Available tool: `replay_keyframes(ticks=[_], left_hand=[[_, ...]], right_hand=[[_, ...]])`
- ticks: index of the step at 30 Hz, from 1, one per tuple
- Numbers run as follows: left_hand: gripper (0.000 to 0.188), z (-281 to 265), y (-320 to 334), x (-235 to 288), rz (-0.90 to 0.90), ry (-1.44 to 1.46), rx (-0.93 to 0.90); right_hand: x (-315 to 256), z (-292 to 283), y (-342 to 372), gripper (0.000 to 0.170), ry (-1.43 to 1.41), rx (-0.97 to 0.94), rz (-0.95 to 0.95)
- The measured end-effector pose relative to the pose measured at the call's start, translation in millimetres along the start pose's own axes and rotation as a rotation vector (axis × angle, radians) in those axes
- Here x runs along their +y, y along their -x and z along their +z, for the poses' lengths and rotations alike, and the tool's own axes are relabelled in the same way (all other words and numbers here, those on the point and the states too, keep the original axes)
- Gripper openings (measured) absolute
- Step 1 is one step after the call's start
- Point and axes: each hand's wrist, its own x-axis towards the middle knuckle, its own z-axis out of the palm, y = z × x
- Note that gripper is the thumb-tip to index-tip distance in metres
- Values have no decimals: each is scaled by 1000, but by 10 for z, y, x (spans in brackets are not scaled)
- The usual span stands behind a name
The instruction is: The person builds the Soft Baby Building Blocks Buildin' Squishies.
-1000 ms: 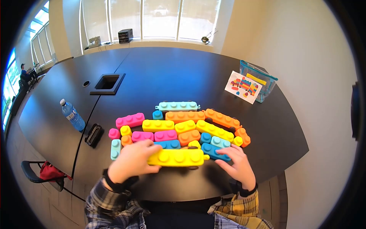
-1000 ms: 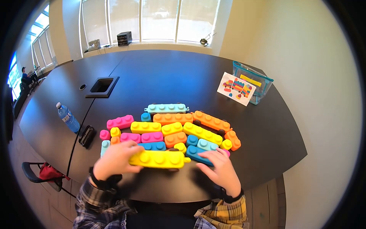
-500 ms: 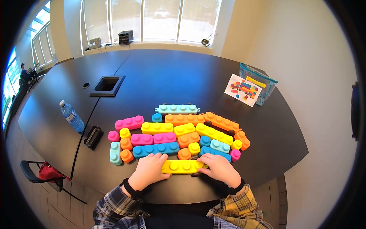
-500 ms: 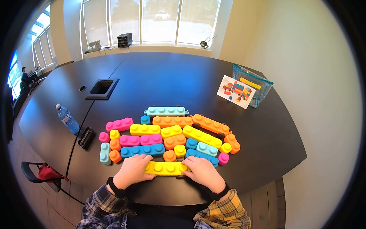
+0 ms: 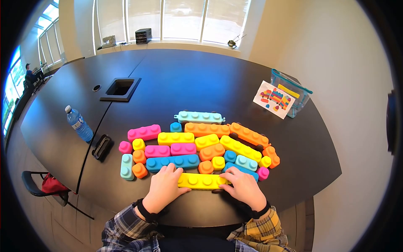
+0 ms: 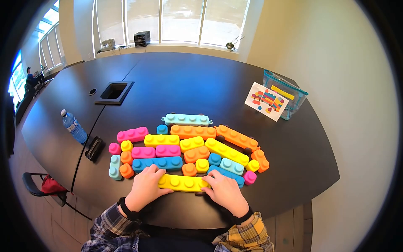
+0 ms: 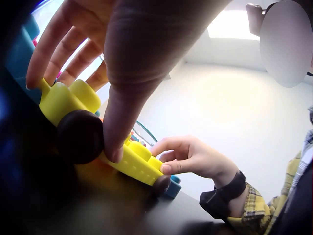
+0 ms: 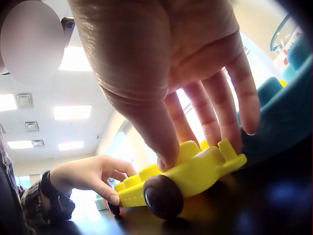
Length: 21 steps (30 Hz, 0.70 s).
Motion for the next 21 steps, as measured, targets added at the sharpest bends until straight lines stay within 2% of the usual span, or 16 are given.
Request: replay_keyframes(ticks=[10,13,14,16,17,18,20,21], left_hand=[[64,-23,23,0,-6,14,-8],[62,-184,35,-74,59,31,-17],[59,-297,49,-132,77,110,32],[50,-433,56,-407,95,201,181],[45,-566,68,-501,-59,175,222],[42,-604,73,-686,-117,182,354],[47,-862,52,-991,-204,7,341],[50,-851,61,-1245,-184,-77,320]], right_hand=[[-19,38,31,27,14,50,12],[-51,26,31,27,34,46,22],[-60,18,28,28,48,38,36],[-54,11,30,28,42,39,32],[-50,8,34,28,36,37,35],[-45,9,35,28,35,41,35],[-32,25,40,28,19,54,28],[-30,38,40,28,18,60,31]])
